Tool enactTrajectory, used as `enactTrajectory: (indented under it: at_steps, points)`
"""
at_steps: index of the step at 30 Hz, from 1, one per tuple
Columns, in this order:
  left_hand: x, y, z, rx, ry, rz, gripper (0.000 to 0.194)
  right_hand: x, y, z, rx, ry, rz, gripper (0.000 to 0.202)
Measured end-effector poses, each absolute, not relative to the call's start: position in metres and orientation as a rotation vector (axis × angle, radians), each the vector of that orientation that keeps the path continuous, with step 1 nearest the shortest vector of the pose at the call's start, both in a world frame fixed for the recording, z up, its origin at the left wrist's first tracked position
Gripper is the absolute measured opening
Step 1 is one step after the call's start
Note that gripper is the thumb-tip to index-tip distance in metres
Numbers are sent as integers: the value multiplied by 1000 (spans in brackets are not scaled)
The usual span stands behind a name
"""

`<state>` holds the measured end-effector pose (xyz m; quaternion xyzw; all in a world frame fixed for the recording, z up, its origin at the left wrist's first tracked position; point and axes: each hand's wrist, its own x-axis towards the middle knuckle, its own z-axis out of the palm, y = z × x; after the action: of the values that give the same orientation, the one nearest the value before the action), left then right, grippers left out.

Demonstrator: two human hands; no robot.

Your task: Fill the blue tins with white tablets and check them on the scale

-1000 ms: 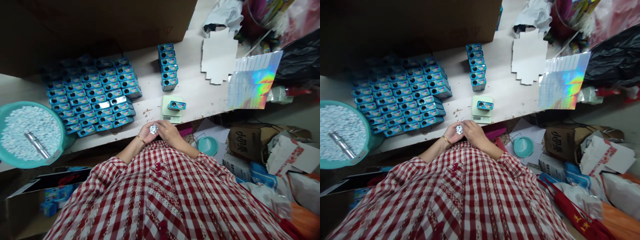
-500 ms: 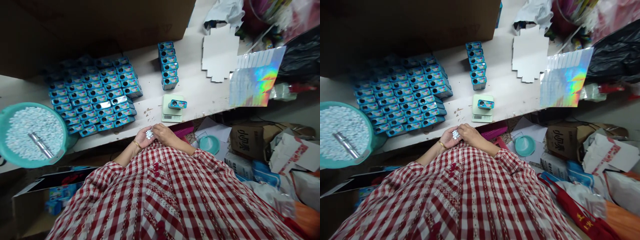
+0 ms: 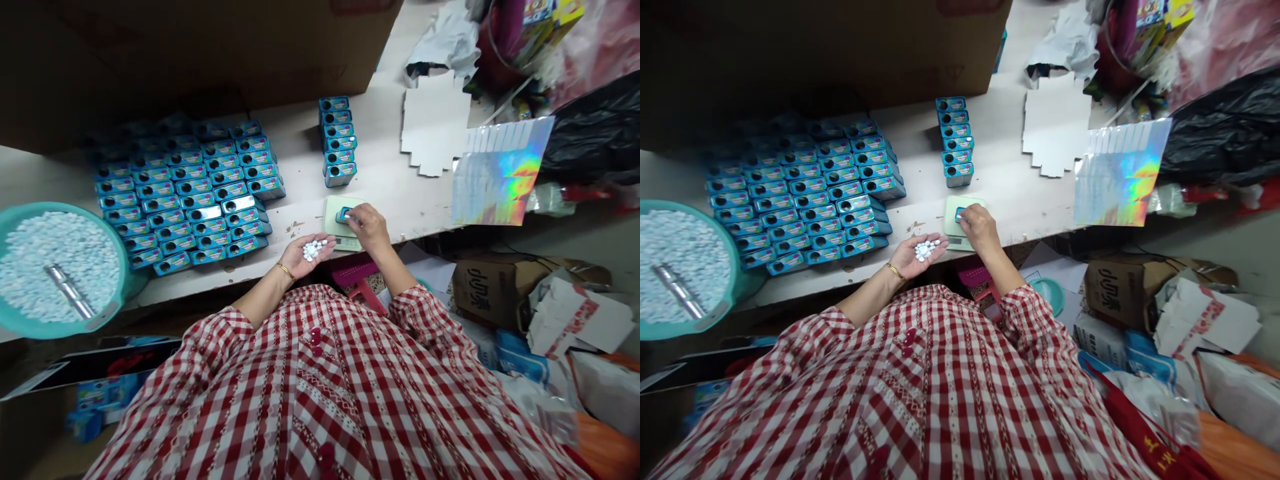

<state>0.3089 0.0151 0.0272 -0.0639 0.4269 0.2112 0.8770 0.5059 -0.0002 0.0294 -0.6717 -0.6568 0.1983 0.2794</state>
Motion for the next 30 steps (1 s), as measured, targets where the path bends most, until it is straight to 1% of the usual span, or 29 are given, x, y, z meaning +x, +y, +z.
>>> enactTrajectory:
  at_steps: [3, 6, 12, 15, 17, 21, 25, 30]
  points:
    - [305, 13, 25, -145, 907, 453, 31, 512, 6, 19, -1894, -1842, 453, 14]
    - [298, 10, 23, -157, 938, 466, 33, 512, 7, 13, -1886, -1825, 421, 15]
    - [285, 4, 24, -194, 970, 480, 27, 505, -10, 26, -1783, -1643, 387, 18]
    - [279, -4, 24, -212, 976, 447, 25, 472, -34, 34, -1674, -1785, 523, 19]
    - [275, -11, 23, -237, 998, 436, 24, 441, -50, 36, -1572, -2047, 684, 20]
    - [263, -25, 21, -296, 1041, 393, 27, 398, -67, 33, -1565, -2427, 826, 26]
    - [255, -30, 21, -278, 1028, 348, 27, 393, -69, 23, -1456, -2514, 927, 21]
    - [252, -30, 23, -271, 1053, 346, 26, 396, -71, 16, -1418, -2518, 862, 19]
